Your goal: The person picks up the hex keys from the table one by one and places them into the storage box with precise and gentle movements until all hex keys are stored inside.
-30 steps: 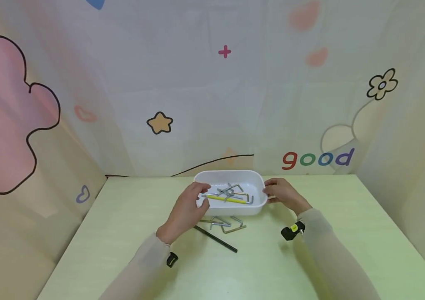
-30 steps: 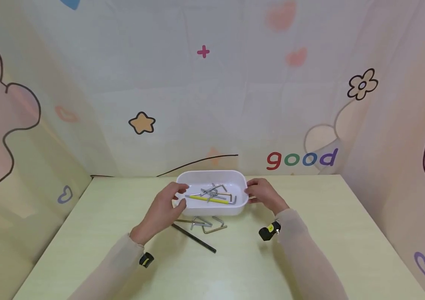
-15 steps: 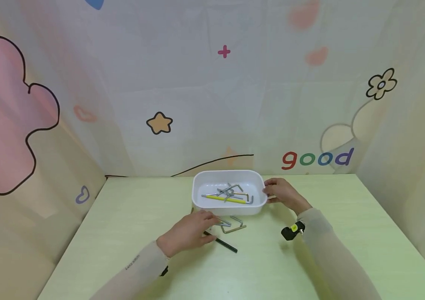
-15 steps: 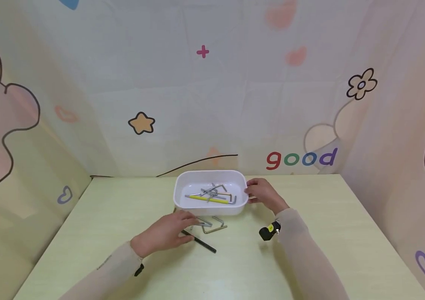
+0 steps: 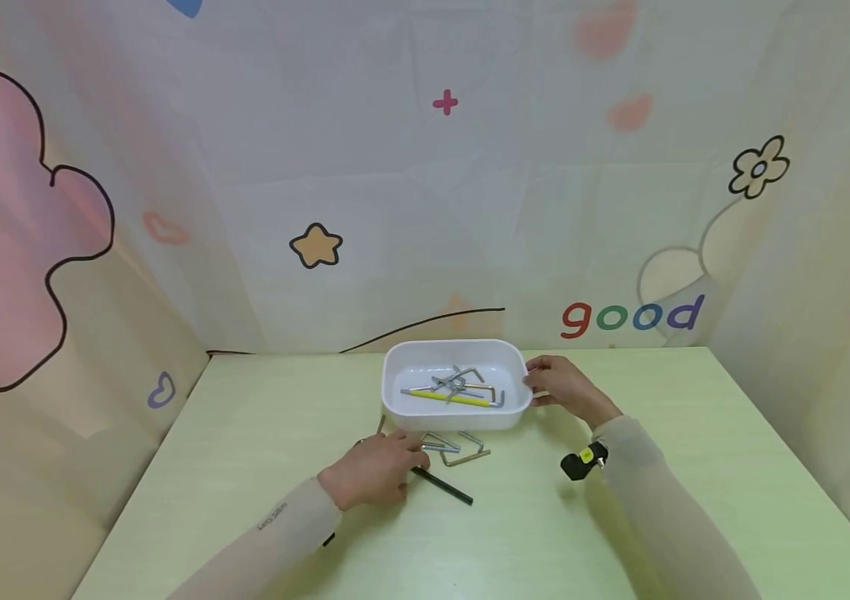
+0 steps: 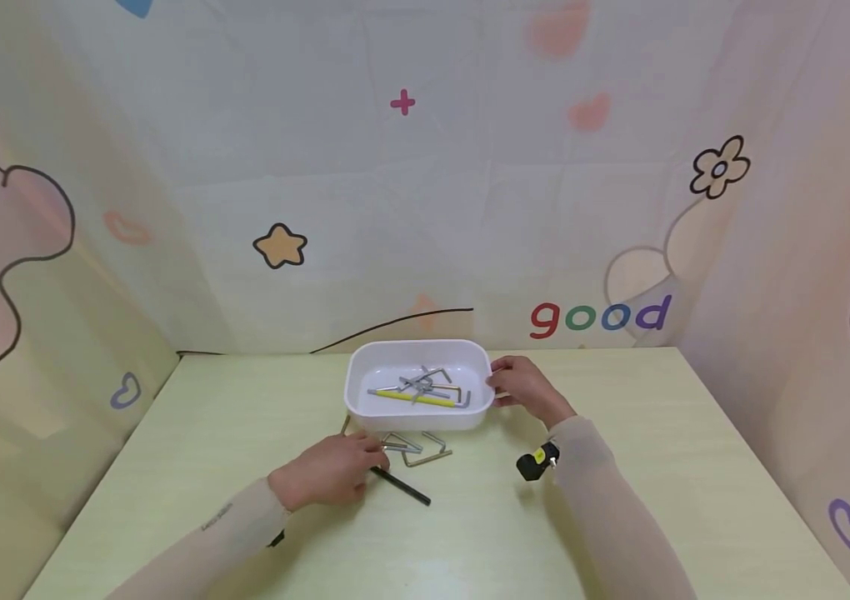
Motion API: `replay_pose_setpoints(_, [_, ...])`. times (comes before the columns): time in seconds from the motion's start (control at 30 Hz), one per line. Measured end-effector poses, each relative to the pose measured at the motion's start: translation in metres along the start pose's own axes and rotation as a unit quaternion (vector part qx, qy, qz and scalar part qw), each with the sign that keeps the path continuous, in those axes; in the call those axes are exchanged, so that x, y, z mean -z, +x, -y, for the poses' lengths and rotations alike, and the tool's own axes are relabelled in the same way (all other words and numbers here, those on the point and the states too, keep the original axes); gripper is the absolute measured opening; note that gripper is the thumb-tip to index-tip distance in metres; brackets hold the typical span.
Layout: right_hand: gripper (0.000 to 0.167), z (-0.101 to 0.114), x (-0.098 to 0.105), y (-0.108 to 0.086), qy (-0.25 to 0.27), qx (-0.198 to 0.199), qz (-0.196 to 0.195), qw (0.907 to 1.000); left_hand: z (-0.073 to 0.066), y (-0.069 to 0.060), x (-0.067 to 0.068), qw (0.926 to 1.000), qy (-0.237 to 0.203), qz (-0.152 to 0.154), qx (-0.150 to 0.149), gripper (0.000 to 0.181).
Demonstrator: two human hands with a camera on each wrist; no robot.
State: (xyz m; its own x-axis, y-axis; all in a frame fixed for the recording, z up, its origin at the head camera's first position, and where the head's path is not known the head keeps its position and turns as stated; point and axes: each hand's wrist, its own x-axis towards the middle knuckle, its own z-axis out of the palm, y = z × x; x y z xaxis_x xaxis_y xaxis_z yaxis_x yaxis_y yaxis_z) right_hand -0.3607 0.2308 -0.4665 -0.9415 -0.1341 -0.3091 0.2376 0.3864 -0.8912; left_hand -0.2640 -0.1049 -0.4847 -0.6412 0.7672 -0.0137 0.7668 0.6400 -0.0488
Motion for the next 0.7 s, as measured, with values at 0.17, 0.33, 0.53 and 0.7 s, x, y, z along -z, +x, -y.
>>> replay_pose_setpoints(0.17, [0.041,-0.0005,-0.0013,-0.0032,0.001,-0.007,0.004,1.0,0.0018,0.001,-0.0049,1.0,-0.005,0.004,-0.004,0.029])
replay_pose_setpoints(0.33, [0.041,0.0008,-0.0001,-0.0056,-0.003,-0.004,0.009,1.0,0.0017,0.0012,-0.0053,0.9996,0.019,-0.009,-0.018,0.021])
replay_pose_setpoints(0.53, [0.042,0.0031,0.0007,-0.0033,-0.009,-0.005,0.01,0.9999,0.0024,0.0013,-0.005,0.9964,0.067,-0.027,-0.045,0.014])
replay_pose_setpoints(0.7, [0.042,0.0026,-0.0007,-0.0016,-0.007,-0.006,0.012,0.9999,0.0036,0.0,-0.0096,0.9937,0.099,-0.016,-0.049,0.018])
